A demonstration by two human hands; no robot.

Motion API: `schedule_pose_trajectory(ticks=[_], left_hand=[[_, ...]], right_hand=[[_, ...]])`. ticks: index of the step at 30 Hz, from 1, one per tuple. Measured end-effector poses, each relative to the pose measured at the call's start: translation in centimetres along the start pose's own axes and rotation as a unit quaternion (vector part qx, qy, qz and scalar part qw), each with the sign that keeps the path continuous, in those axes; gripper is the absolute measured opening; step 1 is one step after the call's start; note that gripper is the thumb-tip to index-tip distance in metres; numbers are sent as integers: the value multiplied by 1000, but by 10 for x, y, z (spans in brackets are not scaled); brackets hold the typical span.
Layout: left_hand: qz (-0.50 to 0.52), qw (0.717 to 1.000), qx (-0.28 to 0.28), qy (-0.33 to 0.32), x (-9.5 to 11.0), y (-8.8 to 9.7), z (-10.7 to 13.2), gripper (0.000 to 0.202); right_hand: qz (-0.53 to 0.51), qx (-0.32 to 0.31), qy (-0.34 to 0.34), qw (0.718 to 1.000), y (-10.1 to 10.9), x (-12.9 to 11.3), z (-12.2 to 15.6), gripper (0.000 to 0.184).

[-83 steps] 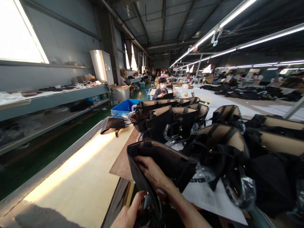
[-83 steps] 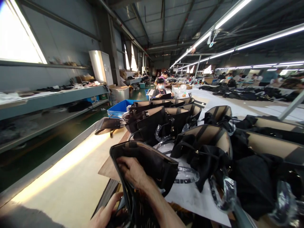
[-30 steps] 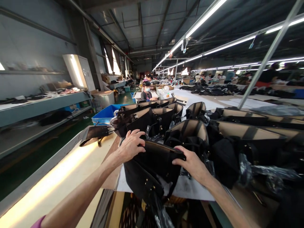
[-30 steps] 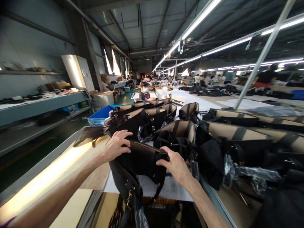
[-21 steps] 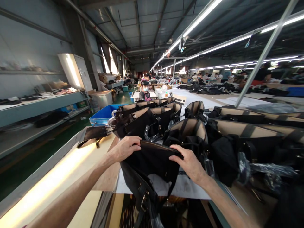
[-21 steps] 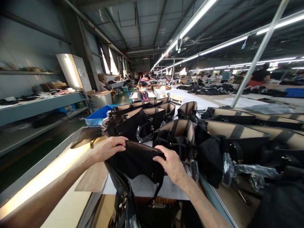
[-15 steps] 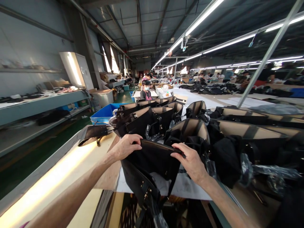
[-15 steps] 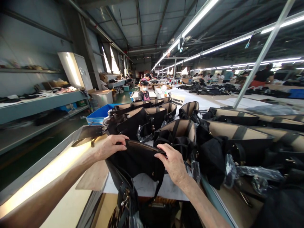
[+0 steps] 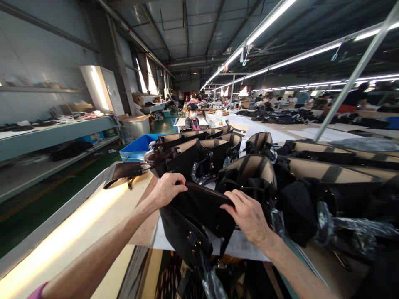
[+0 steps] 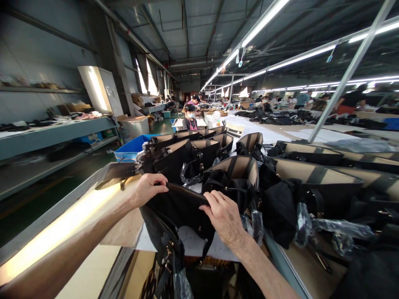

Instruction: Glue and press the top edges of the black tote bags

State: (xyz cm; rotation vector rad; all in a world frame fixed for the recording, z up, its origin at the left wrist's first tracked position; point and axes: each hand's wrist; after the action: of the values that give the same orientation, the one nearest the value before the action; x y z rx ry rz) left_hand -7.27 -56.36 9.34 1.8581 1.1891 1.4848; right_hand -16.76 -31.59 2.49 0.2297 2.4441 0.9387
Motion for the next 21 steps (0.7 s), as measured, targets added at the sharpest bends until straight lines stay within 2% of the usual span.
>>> schedule_pose_trajectory(ticks=[6, 14, 21], left_hand=[[40, 999, -24, -20, -10, -1, -2, 14], [73, 994, -65, -51, -15, 5, -3, 12], [70, 996, -36, -30, -11, 4, -1, 10]], right_hand=[[-108, 3, -86, 991, 2, -1, -10, 13], [-183, -19, -138, 973, 3, 1, -15, 16], [-213, 1, -147, 966, -3, 1, -16, 18]])
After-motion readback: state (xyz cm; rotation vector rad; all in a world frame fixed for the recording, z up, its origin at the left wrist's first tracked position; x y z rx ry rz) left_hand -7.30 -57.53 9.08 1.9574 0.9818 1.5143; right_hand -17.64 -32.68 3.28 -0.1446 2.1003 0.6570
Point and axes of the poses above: each hand's wrist, its own z-axis away from the middle knuckle, its own y-axis out of the back of the hand, x = y × z, and after that the axes turned 6 degrees about -y, right-handed
